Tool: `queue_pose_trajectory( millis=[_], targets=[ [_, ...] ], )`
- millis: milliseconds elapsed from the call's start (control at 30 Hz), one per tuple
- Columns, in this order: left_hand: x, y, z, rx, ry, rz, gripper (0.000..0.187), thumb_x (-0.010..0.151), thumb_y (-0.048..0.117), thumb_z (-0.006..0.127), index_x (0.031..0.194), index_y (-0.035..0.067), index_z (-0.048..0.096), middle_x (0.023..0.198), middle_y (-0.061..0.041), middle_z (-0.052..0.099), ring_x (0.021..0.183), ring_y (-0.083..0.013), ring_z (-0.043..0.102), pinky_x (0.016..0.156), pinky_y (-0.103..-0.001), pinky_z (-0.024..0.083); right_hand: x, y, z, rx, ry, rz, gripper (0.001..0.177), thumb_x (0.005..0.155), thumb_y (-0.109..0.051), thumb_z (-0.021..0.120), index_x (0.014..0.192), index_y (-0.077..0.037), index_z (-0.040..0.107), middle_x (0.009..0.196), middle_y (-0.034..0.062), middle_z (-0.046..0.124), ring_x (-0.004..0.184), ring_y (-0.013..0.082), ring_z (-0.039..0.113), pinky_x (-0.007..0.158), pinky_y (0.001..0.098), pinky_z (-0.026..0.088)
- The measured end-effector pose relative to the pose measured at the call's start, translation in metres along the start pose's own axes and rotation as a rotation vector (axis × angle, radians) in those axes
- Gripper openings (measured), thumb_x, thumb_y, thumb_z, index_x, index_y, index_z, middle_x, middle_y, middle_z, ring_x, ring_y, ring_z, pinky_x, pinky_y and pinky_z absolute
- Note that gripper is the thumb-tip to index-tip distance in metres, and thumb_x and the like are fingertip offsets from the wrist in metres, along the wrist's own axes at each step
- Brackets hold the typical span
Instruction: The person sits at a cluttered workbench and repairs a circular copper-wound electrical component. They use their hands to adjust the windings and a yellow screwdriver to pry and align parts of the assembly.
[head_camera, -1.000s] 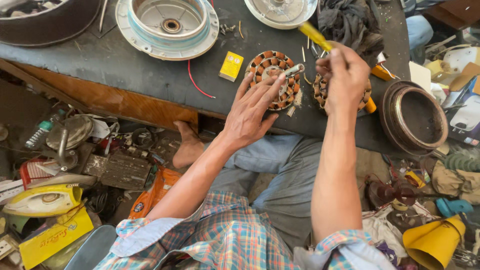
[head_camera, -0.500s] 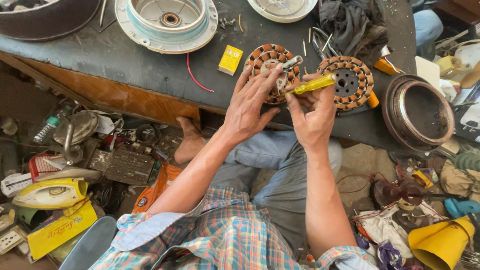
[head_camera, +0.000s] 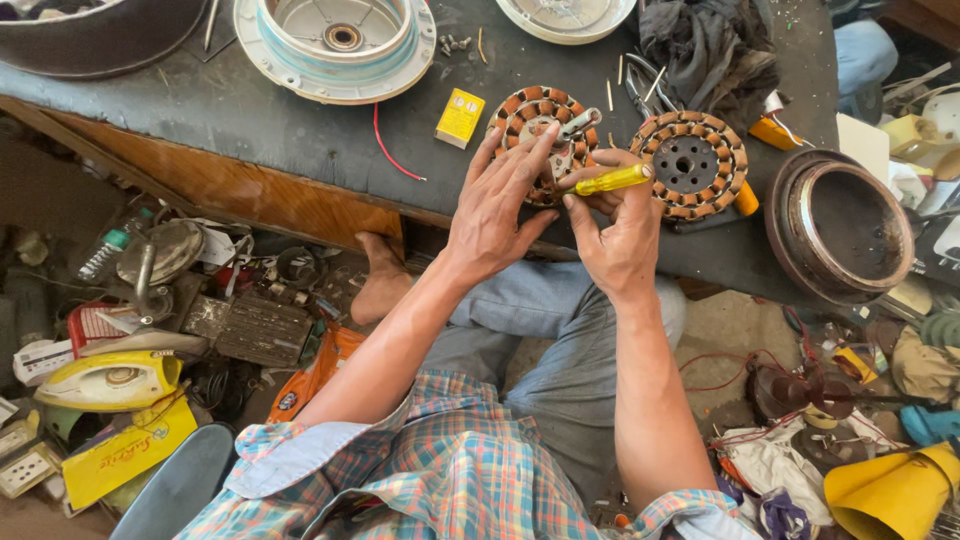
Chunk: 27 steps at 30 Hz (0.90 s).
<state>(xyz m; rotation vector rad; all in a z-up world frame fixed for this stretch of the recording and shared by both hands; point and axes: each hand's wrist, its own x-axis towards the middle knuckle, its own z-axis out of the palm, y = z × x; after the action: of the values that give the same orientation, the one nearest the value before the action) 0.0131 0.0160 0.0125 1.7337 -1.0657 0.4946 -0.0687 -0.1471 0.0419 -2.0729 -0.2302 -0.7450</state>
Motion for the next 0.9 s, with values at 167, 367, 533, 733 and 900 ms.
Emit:
queue_pose_trajectory(
  millis=[167,367,533,733,900],
  targets=[
    [0.001,0.001,0.002,0.009,0.027,-0.003,0.096,0.081,0.012,0.083,0.161,0.008,0.031,0.142,-0.012,0.060,0.137,-0.0279,0.056,0.131,-0.050,0.026,0.001,-0.001,0.000,-0.028,-0.018,-0.020,0.046,0.100,0.010,0.069,0.138,0.000,0.044,0.119,0.0159,0.071,0.111,0.0243,0.075,0.098,0.0349,0.063],
    [0.000,0.002,0.002,0.007,0.040,0.003,0.094,0.083,0.012,0.082,0.162,0.009,0.031,0.141,-0.011,0.060,0.136,-0.0279,0.057,0.131,-0.050,0.028,0.006,-0.012,-0.002,-0.152,-0.063,-0.048,0.047,0.096,0.010,0.070,0.135,0.000,0.045,0.113,0.0146,0.072,0.107,0.0253,0.076,0.095,0.0350,0.063],
    [-0.001,0.001,0.004,0.021,0.053,0.012,0.093,0.083,0.013,0.082,0.161,0.009,0.031,0.145,-0.011,0.059,0.137,-0.0274,0.057,0.130,-0.050,0.028,0.014,-0.019,-0.005,-0.155,-0.120,-0.045,0.046,0.097,0.009,0.069,0.135,-0.001,0.045,0.112,0.0138,0.073,0.106,0.0257,0.077,0.094,0.0347,0.064],
    [-0.001,0.000,0.004,0.024,0.050,0.011,0.093,0.084,0.013,0.083,0.161,0.009,0.031,0.145,-0.010,0.059,0.137,-0.0271,0.057,0.130,-0.050,0.028,0.019,-0.022,-0.012,-0.160,-0.182,-0.052,0.045,0.098,0.008,0.067,0.136,-0.001,0.046,0.113,0.0149,0.072,0.107,0.0261,0.076,0.095,0.0349,0.061],
    [-0.001,0.000,0.004,0.025,0.050,0.023,0.093,0.084,0.012,0.082,0.161,0.008,0.031,0.146,-0.010,0.058,0.138,-0.0270,0.056,0.131,-0.050,0.028,0.021,-0.019,-0.013,-0.069,-0.179,0.039,0.043,0.101,0.005,0.067,0.138,0.000,0.044,0.113,0.0126,0.072,0.108,0.0229,0.076,0.096,0.0335,0.061]
  ],
)
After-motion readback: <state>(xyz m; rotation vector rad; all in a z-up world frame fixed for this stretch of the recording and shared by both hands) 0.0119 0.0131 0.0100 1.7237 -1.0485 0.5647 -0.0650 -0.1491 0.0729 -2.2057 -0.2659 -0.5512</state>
